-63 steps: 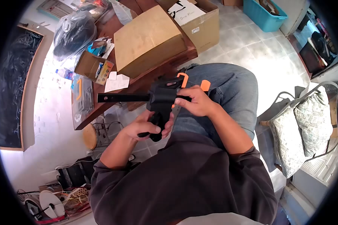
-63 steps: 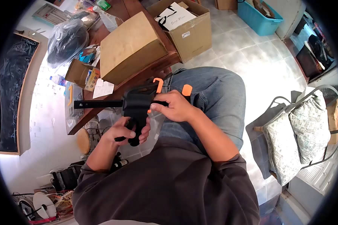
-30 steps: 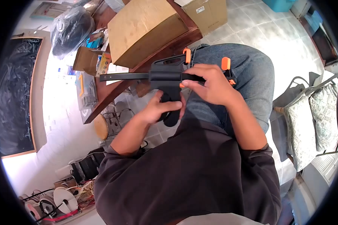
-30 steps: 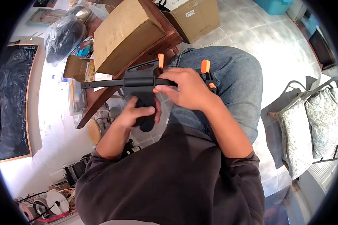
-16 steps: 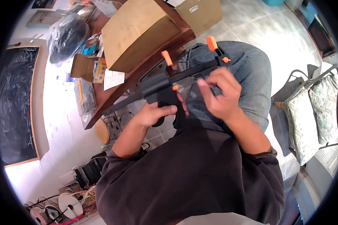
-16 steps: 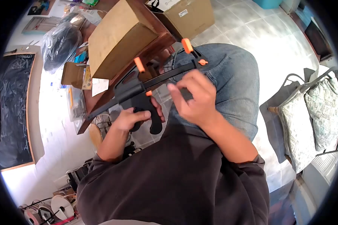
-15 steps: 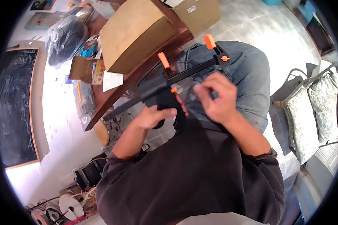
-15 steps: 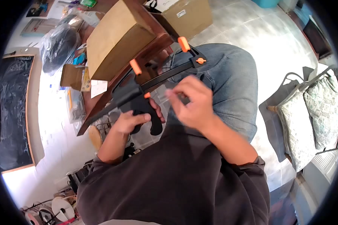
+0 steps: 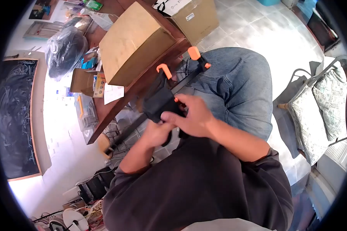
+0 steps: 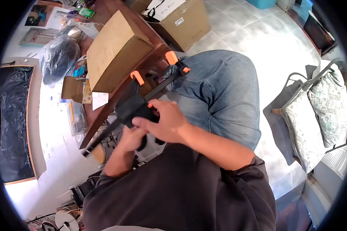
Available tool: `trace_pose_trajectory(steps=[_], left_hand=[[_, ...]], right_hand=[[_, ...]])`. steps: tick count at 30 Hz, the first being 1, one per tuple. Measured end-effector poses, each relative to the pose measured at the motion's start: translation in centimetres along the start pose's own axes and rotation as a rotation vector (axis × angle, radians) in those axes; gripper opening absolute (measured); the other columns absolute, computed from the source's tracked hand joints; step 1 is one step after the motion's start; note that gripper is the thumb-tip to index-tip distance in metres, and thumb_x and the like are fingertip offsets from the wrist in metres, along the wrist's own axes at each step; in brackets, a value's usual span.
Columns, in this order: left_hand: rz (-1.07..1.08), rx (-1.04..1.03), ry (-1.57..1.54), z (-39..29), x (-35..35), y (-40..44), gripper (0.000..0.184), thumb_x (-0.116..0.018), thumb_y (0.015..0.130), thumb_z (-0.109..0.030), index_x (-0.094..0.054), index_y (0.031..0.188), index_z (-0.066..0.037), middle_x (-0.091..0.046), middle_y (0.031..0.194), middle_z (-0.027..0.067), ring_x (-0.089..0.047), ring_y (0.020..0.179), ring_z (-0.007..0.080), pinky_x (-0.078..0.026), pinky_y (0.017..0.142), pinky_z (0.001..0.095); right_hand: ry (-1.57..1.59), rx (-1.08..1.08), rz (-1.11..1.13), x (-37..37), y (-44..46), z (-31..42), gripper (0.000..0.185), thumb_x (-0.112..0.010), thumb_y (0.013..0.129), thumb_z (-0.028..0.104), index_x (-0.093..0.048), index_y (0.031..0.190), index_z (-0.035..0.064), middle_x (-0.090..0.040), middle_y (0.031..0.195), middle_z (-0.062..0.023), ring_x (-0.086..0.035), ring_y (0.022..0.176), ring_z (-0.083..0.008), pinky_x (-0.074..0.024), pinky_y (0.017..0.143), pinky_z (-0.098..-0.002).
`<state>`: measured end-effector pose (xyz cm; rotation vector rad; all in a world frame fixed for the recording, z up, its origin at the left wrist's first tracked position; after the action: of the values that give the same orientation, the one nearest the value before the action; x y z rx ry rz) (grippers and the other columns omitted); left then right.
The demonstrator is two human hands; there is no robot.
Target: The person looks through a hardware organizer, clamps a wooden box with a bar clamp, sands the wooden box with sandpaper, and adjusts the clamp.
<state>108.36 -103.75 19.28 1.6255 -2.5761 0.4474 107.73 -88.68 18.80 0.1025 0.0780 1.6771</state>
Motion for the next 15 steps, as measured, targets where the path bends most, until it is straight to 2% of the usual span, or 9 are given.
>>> trace_pose_trajectory(steps=[2, 4, 6, 8, 9, 11, 13, 14, 15], left_hand=[[0.125, 0.252, -0.212, -1.9, 1.0, -0.2, 0.041, -0.067, 0.090, 0.000, -0.062, 0.131, 0.001, -0.071, 0.117, 0.0134, -0.071, 0.104, 0.0253, -0.058, 0.091, 0.0405], [0.026, 0.248, -0.391, -4.5, 2.2, -1.0, 0.036, -0.068, 0.089, -0.002, -0.064, 0.125, 0.002, -0.073, 0.108, 0.0148, -0.074, 0.098, 0.0287, -0.059, 0.088, 0.0417], [0.043, 0.328, -0.198, -5.0, 4.4, -1.6, 0.032, -0.068, 0.088, -0.007, -0.067, 0.119, 0.001, -0.077, 0.101, 0.0155, -0.077, 0.093, 0.0289, -0.055, 0.075, 0.0340], [0.079, 0.325, -0.189, -4.5, 5.7, -1.7, 0.040, -0.065, 0.089, -0.005, -0.061, 0.127, 0.006, -0.073, 0.102, 0.0246, -0.076, 0.093, 0.0392, -0.063, 0.086, 0.0509], [0.079, 0.320, -0.182, -4.5, 5.8, -1.6, 0.040, -0.065, 0.089, -0.005, -0.061, 0.127, 0.006, -0.073, 0.102, 0.0246, -0.076, 0.093, 0.0392, -0.063, 0.086, 0.0509], [0.104, 0.317, -0.193, -4.7, 6.0, -1.6, 0.039, -0.065, 0.089, -0.005, -0.061, 0.126, 0.006, -0.073, 0.102, 0.0253, -0.076, 0.092, 0.0391, -0.063, 0.083, 0.0488], [0.059, 0.306, -0.210, -5.7, 5.5, -2.0, 0.038, -0.065, 0.089, -0.006, -0.063, 0.126, 0.003, -0.075, 0.101, 0.0200, -0.077, 0.091, 0.0341, -0.059, 0.077, 0.0407], [0.022, 0.299, -0.229, -6.2, 5.5, -2.2, 0.036, -0.065, 0.090, -0.006, -0.064, 0.126, 0.000, -0.077, 0.100, 0.0147, -0.078, 0.089, 0.0292, -0.056, 0.070, 0.0327], [0.008, 0.304, -0.232, -6.3, 6.0, -2.5, 0.036, -0.065, 0.090, -0.006, -0.064, 0.126, 0.000, -0.077, 0.100, 0.0147, -0.078, 0.089, 0.0292, -0.056, 0.070, 0.0327]], right_hand=[[-0.011, -0.050, 0.079, 2.2, 1.4, 0.2, 0.037, -0.081, 0.096, 0.031, -0.071, 0.091, -0.0045, -0.066, 0.071, -0.0059, -0.063, 0.070, -0.0099, -0.0511, 0.059, -0.0312], [0.036, -0.063, -0.142, 8.0, 4.2, 1.6, 0.046, -0.077, 0.098, 0.042, -0.073, 0.085, -0.0016, -0.072, 0.075, -0.0150, -0.066, 0.068, -0.0215, -0.0519, 0.065, -0.0384], [-0.210, 0.143, -0.337, 11.9, 9.9, 5.3, 0.053, -0.073, 0.098, 0.051, -0.078, 0.092, -0.0021, -0.076, 0.084, -0.0181, -0.072, 0.077, -0.0244, -0.0555, 0.070, -0.0394], [-0.160, 0.206, -0.363, 11.5, 18.3, 3.5, 0.067, -0.074, 0.092, 0.060, -0.078, 0.113, -0.0034, -0.077, 0.099, -0.0223, -0.076, 0.092, -0.0294, -0.0594, 0.082, -0.0426], [-0.178, 0.173, -0.306, 10.7, 21.8, 2.9, 0.072, -0.075, 0.089, 0.058, -0.072, 0.125, -0.0049, -0.076, 0.108, -0.0243, -0.076, 0.101, -0.0326, -0.0590, 0.089, -0.0435], [-0.188, 0.139, -0.244, 9.1, 24.4, 3.3, 0.081, -0.076, 0.087, 0.057, -0.067, 0.136, -0.0063, -0.075, 0.116, -0.0262, -0.075, 0.109, -0.0358, -0.0587, 0.095, -0.0444], [-0.318, -0.097, 0.153, 5.5, 25.4, 2.3, 0.073, -0.079, 0.087, 0.051, -0.065, 0.135, -0.0023, -0.073, 0.122, -0.0173, -0.071, 0.109, -0.0305, -0.0557, 0.095, -0.0427], [-0.315, -0.095, 0.166, 4.6, 24.9, 2.1, 0.073, -0.079, 0.087, 0.051, -0.065, 0.135, -0.0023, -0.073, 0.122, -0.0173, -0.071, 0.109, -0.0305, -0.0557, 0.095, -0.0427], [-0.336, -0.015, 0.019, 4.5, 23.9, 2.3, 0.068, -0.079, 0.087, 0.048, -0.065, 0.130, -0.0033, -0.074, 0.116, -0.0169, -0.071, 0.105, -0.0294, -0.0566, 0.091, -0.0420]])
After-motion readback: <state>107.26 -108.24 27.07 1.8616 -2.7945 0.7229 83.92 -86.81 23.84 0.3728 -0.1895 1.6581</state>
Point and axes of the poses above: each hand's wrist, its own y-axis towards the middle knuckle, its own x-axis out of the back of the hand, z = x × y, the point moved 8 cm from there along y, towards the middle knuckle
